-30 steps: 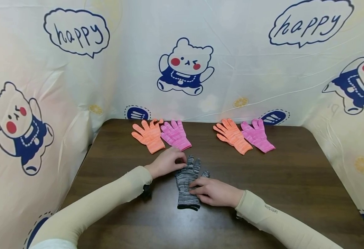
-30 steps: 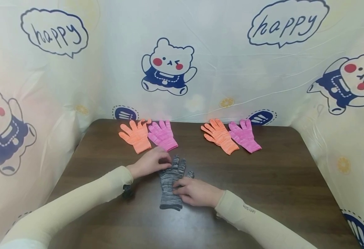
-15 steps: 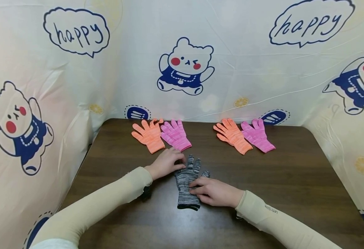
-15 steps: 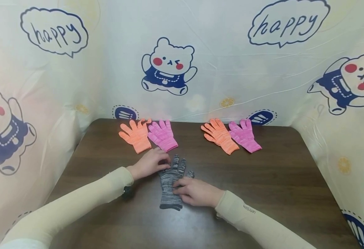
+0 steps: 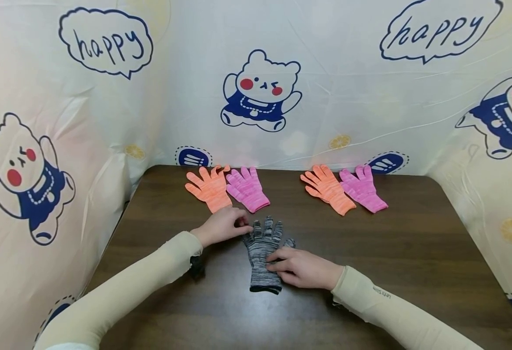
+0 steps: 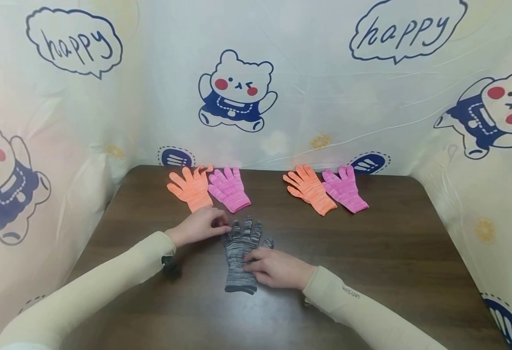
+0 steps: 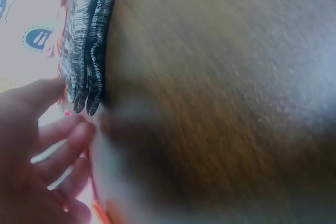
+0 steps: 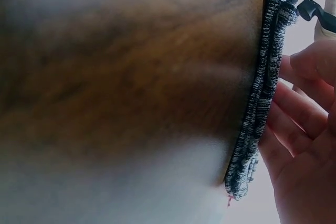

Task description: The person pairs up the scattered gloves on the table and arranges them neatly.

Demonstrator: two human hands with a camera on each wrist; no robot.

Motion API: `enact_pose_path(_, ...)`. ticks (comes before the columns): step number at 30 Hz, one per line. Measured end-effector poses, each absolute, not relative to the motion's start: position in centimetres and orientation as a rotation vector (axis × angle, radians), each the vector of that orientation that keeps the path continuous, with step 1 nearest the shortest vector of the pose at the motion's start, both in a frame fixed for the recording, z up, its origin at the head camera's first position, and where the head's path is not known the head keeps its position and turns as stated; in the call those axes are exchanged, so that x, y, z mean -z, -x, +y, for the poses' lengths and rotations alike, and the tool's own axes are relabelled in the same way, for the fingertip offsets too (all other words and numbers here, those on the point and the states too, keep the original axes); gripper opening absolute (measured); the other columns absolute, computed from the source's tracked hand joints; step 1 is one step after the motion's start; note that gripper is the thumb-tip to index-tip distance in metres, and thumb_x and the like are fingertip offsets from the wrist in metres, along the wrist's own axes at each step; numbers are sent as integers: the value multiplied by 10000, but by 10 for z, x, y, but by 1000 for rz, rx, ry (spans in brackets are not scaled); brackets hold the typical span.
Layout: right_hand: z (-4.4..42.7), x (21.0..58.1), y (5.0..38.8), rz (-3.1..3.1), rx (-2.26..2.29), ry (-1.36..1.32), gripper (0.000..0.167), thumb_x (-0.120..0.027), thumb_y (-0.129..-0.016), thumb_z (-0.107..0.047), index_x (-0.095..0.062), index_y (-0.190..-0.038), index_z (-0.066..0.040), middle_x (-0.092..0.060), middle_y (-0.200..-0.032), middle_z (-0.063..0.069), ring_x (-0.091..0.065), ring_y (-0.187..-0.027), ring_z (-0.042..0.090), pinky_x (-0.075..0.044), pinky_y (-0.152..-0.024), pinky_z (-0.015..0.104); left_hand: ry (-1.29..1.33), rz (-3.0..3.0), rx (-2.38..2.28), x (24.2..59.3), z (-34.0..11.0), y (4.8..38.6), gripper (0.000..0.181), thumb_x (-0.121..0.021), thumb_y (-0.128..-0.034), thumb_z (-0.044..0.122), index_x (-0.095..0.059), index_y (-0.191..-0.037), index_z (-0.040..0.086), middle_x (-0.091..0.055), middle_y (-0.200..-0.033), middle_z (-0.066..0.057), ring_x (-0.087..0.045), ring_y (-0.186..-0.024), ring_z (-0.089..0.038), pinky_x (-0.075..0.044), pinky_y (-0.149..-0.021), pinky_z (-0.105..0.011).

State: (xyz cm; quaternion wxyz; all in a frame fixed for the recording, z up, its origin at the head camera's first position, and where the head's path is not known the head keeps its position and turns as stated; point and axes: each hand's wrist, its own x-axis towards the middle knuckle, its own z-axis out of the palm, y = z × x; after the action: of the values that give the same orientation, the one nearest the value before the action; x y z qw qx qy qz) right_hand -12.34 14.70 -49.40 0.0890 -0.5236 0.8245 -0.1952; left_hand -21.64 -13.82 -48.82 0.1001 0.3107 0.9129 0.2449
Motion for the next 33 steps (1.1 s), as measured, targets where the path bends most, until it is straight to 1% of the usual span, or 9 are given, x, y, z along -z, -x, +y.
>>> enact_pose_path(3, 147, 494, 123, 2453, 577, 1552, 330, -599, -1035, -133, -708, -1346, -139, -635, -1371, 25, -582, -1274, 159, -489, -1067, 341, -911, 2683, -675, 489, -142, 215, 198, -789, -938, 346, -718, -937, 161, -623, -786, 81, -537, -723, -92, -493, -707, -279)
enact_pose_path(6, 147, 495, 124, 2451, 576, 1550, 330, -598, -1036, -134, -708, -1347, -140, -635, -1373, 26, -580, -1280, 160, -484, -1076, 347, -892, 2649, -674, 490, -143, 214, 164, -787, -943, 297, -693, -912, 167, -597, -770, 76, -523, -723, -99, -479, -698, -273)
enact_pose_path(9, 147, 495, 124, 2449, 578, 1550, 329, -597, -1037, -135, -710, -1346, -140, -637, -1371, 29, -580, -1283, 163, -481, -1082, 354, -884, 2609, -702, 490, -145, 215, 129, -764, -964, 253, -683, -923, 161, -596, -776, 74, -519, -736, -99, -477, -715, -273)
enact_pose_path(16, 147, 495, 124, 2458, 570, 1562, 327, -599, -1035, -135, -714, -1341, -144, -640, -1365, 22, -580, -1280, 157, -480, -1084, 352, -864, 2504, -822, 490, -149, 222, 88, -712, -1002, 186, -645, -988, 131, -624, -813, 50, -555, -724, -99, -520, -728, -269)
enact_pose_path(21, 147, 495, 124, 2458, 564, 1569, 328, -598, -1036, -137, -712, -1343, -145, -635, -1367, 16, -576, -1282, 150, -476, -1088, 349, -905, 2469, -823, 490, -152, 223, 52, -713, -997, 154, -669, -1018, 135, -649, -858, 59, -567, -752, -86, -530, -769, -258)
enact_pose_path(27, 146, 493, 122, 2468, 540, 1552, 324, -593, -1044, -147, -704, -1349, -140, -634, -1373, 15, -573, -1289, 150, -478, -1085, 348, -949, 2518, -800, 490, -152, 219, 60, -737, -981, 188, -706, -983, 137, -649, -826, 75, -556, -724, -77, -522, -731, -255)
enact_pose_path(33, 144, 493, 122, 2471, 506, 1531, 307, -581, -1061, -180, -689, -1343, -132, -636, -1370, 27, -581, -1285, 154, -481, -1078, 334, -922, 2582, -763, 489, -151, 214, 54, -750, -969, 180, -705, -974, 152, -638, -817, 75, -546, -729, -81, -514, -739, -261)
